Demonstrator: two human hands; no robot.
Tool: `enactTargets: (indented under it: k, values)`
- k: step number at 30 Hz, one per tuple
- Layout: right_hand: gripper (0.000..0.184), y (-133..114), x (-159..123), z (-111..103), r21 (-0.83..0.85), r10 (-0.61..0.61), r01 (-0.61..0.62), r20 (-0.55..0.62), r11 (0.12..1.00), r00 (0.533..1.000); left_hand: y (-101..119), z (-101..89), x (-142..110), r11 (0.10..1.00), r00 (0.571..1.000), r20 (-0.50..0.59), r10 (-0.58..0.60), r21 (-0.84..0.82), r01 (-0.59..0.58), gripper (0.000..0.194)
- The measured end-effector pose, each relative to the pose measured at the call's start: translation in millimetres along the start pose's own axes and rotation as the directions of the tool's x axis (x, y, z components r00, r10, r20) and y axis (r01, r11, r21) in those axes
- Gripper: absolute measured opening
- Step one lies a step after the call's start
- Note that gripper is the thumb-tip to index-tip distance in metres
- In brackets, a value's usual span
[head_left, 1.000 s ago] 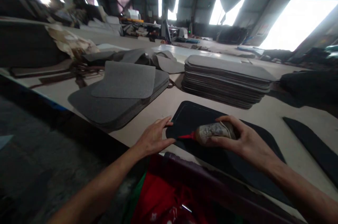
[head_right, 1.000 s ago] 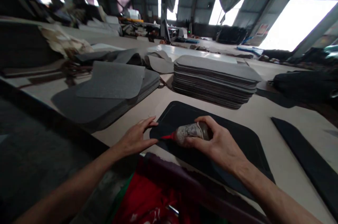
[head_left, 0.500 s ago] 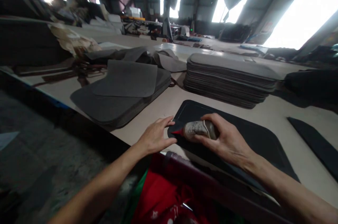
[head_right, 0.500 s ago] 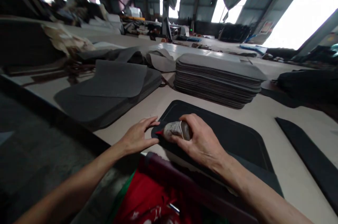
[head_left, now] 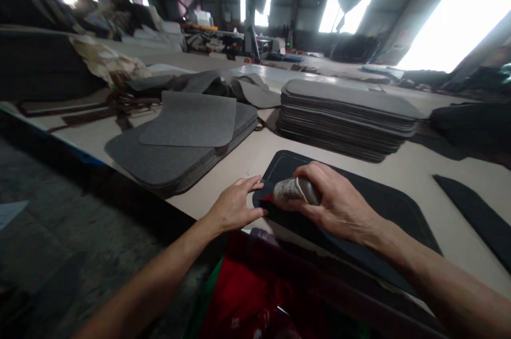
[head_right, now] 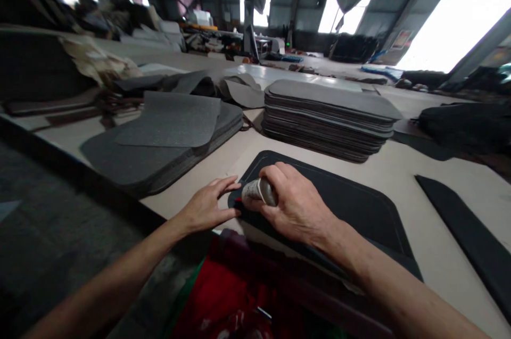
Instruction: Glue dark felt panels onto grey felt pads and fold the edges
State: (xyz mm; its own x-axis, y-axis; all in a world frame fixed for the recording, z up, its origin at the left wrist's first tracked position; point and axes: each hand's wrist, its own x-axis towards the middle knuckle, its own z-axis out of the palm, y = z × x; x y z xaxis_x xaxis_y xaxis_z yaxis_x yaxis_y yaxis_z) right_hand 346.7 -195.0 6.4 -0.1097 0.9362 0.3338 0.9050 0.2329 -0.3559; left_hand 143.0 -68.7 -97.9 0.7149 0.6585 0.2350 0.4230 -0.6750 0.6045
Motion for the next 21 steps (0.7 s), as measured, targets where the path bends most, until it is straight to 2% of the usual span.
enactTargets:
  k: [15,21]
  values:
    - [0.028,-2.3,13.0,-7.4,-0.004,0.042,-0.042,0.045,0.999,0.998,0.7,-0.6,0.6,1.000,1.000,0.001,-0.010,0.008,0.010,0.079]
    - [0.028,0.8,11.2,-21.1,-0.056,0.112,-0.106,0.103,0.993,0.988,0.2,-0.5,0.1,1.000,1.000,-0.001,0.004,0.010,-0.004,0.079]
